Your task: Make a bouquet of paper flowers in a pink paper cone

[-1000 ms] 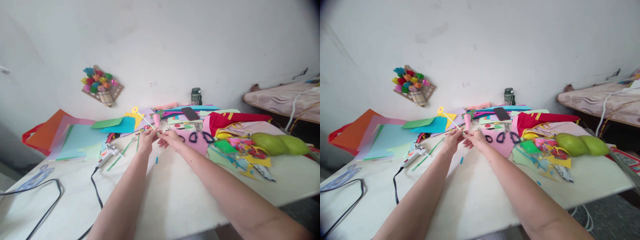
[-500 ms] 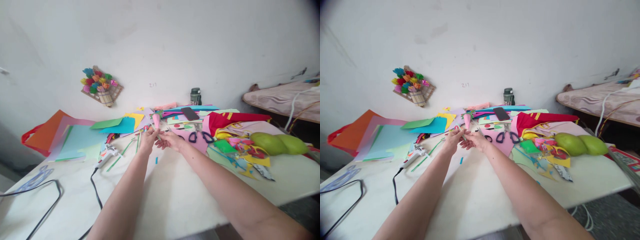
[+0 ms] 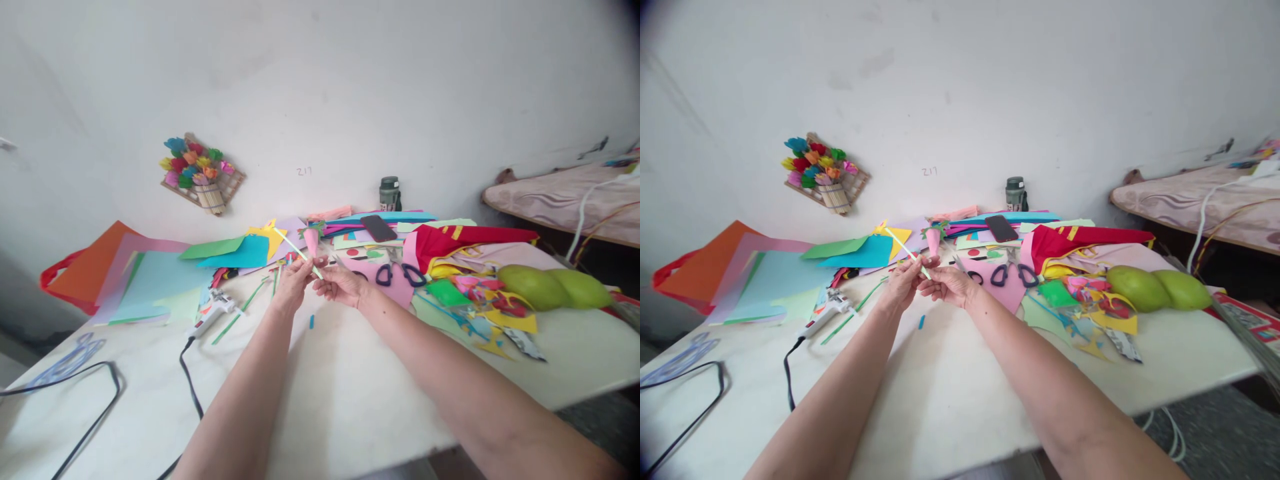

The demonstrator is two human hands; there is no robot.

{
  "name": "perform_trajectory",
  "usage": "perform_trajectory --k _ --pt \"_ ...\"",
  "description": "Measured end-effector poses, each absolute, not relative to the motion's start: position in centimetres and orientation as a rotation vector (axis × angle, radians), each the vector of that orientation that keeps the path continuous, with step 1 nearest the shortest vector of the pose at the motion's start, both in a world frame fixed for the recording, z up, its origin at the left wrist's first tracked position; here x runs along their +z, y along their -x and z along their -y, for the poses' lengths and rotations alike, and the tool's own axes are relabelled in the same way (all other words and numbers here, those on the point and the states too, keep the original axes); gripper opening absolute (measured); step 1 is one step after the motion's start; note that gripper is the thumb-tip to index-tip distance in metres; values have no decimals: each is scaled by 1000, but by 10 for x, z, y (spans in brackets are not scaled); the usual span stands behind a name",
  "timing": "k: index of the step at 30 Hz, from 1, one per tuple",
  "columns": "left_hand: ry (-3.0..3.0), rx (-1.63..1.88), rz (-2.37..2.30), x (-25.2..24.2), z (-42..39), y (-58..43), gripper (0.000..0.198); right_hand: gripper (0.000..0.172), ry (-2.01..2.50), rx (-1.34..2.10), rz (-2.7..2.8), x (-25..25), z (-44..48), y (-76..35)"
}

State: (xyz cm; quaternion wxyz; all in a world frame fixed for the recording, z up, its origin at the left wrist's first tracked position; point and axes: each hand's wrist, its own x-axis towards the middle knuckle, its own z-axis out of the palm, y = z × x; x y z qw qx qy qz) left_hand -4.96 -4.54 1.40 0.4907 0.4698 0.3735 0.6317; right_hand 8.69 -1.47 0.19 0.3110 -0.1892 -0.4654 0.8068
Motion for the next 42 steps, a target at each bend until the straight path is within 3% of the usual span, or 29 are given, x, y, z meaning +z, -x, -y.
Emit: perform_trajectory --k 17,20,27,35,42 --pt "-1230 1461 -737 14 47 57 32 25 439 2164 1247 0 21 -80" --pt "-1241 1410 -754 15 49 58 31 22 383 2117 1385 -1 18 -82" --pt "-1271 1343 -798 18 52 56 36 34 313 1862 1759 5 9 -92" --pt "-1274 1526 -866 17 47 57 34 21 514 1699 1641 5 15 -82" --pt "-1301 1481 -934 13 44 60 43 28 484 1681 1518 5 18 -78"
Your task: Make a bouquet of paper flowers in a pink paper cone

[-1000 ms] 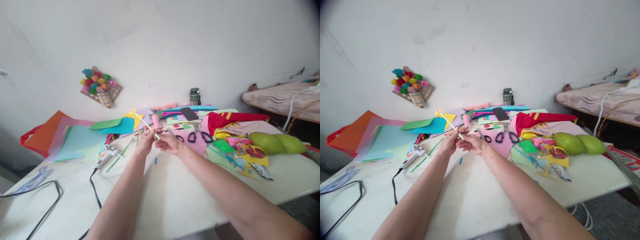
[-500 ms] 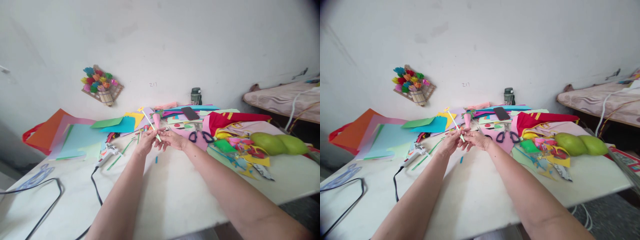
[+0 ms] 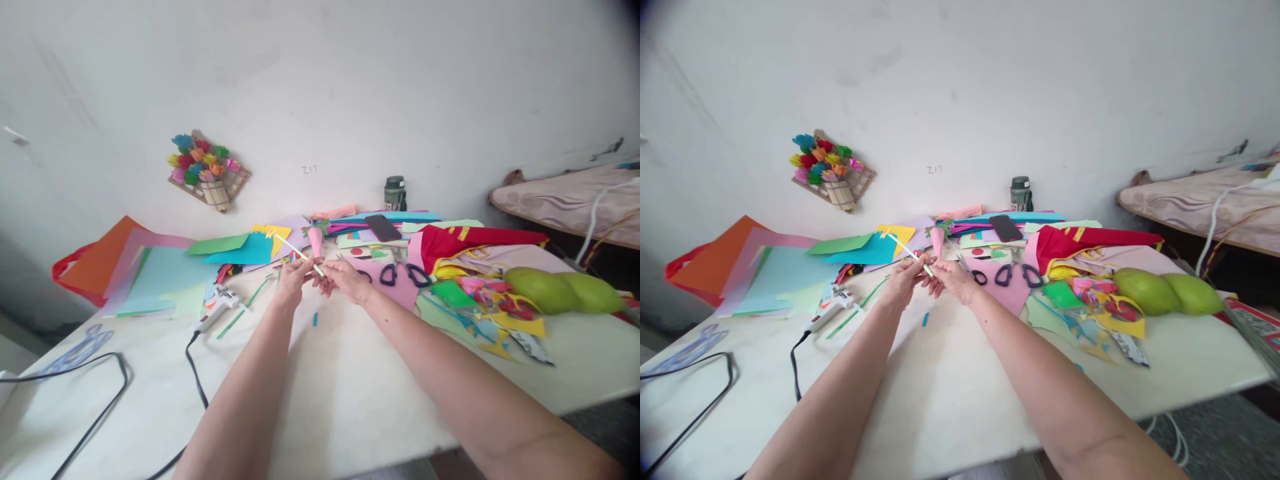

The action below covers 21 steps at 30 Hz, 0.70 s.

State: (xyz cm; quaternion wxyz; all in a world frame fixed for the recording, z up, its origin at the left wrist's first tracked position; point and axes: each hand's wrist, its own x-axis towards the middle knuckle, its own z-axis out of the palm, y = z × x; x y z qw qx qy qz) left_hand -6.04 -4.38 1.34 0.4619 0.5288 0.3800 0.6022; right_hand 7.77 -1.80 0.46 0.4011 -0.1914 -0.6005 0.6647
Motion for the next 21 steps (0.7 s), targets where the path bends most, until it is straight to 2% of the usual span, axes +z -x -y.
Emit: perform_trajectory --k 5,14,17,21 --pt "-1284 1443 -941 10 43 63 38 39 511 1695 1546 4 20 -79" --pt "-1153 1488 -939 11 43 55 38 33 709 1437 1455 0 24 -66" --pt "-1067 1532 -936 8 40 52 41 29 787 1448 1411 1 30 -61" --pt "-1032 1625 -1015 5 36 57 42 28 735 1556 1621 4 28 -67"
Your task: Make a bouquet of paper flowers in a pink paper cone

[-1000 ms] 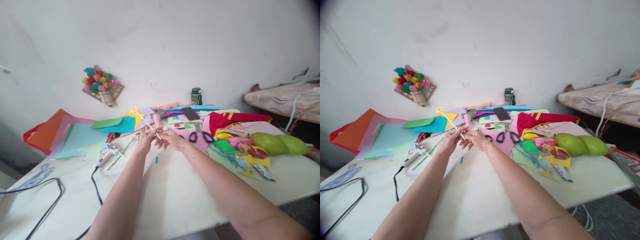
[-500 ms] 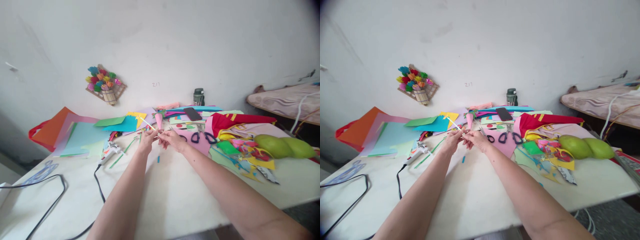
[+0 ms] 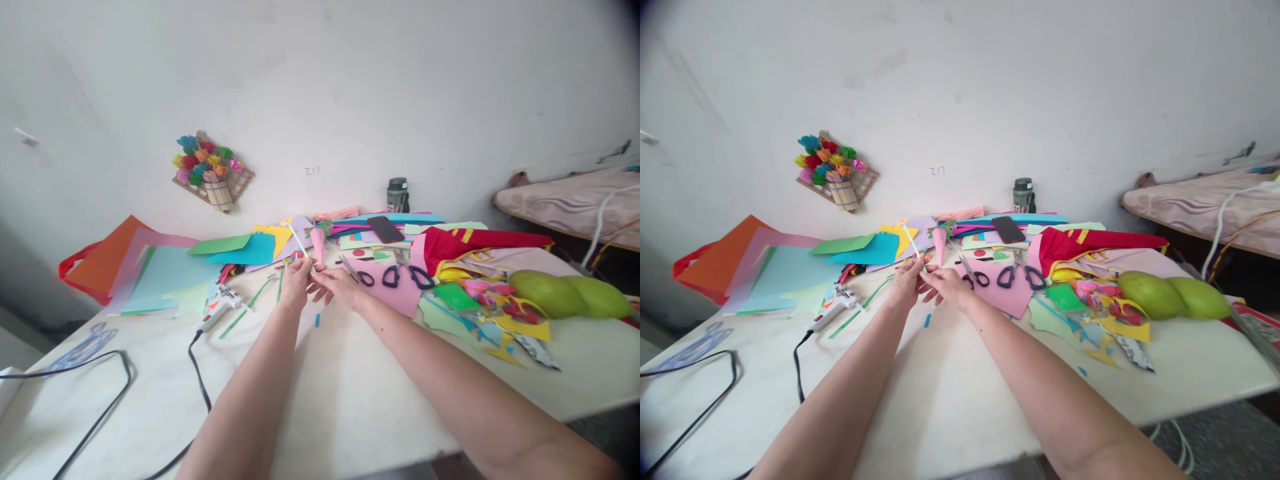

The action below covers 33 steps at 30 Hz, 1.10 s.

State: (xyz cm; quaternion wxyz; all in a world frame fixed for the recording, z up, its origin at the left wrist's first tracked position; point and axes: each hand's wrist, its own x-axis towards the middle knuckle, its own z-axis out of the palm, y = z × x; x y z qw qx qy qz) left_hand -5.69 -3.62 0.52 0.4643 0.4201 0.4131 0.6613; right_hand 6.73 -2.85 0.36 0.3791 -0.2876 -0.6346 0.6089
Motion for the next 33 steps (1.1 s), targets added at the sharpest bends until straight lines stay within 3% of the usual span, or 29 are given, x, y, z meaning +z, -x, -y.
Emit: perform_trajectory --k 9,20,33 --pt "-1368 1256 -989 9 44 66 35 15 809 1315 1190 10 2 -91" --pt "-1879 1005 -1380 9 45 59 32 32 574 1456 861 9 -14 -107" --pt "-2126 1231 -1497 20 47 41 13 29 548 1543 899 15 -4 -101"
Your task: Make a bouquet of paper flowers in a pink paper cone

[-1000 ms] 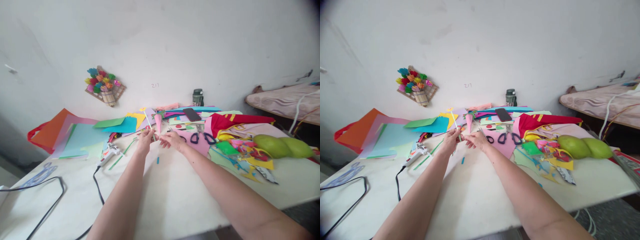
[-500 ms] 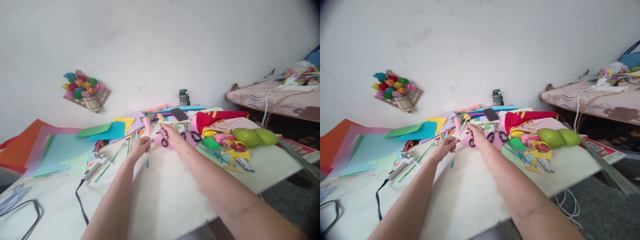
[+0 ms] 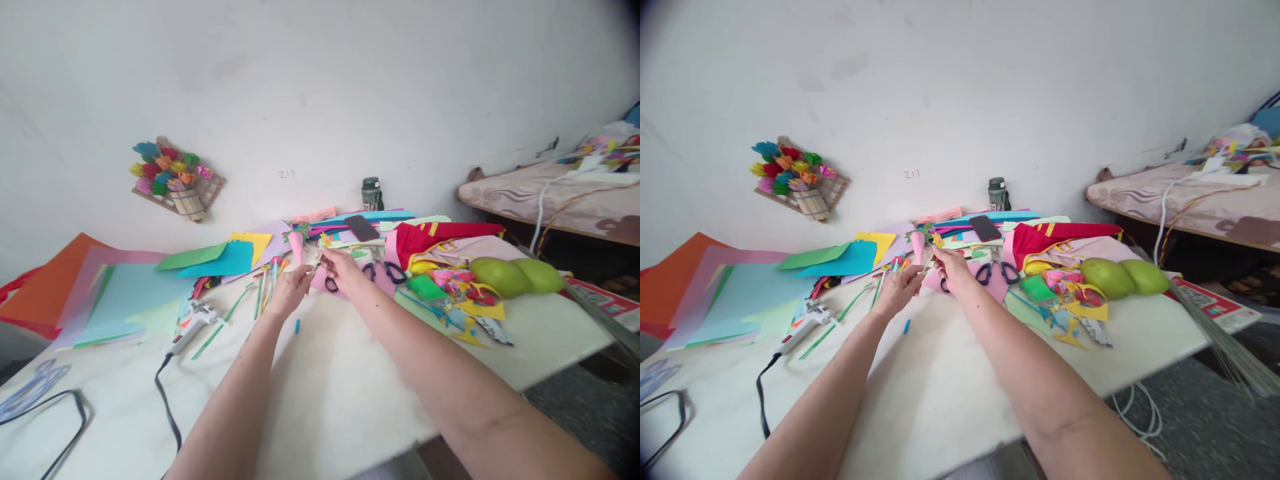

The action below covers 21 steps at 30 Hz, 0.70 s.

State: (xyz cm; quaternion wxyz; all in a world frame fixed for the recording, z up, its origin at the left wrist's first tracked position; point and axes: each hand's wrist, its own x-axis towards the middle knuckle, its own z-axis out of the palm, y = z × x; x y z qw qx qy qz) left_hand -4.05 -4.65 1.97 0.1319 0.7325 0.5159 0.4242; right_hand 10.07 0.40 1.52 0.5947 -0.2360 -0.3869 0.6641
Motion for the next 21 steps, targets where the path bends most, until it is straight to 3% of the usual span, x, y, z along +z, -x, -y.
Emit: perform_trajectory --k 9,17,21 --pt "-2378 1154 -1497 17 49 38 15 20 550 1786 892 16 -10 -112" --pt "-2171 1189 -1566 20 55 31 2 19 503 1704 861 17 -7 -112" --pt "-2172 1179 -1566 18 54 31 15 22 534 1695 858 17 -8 -112"
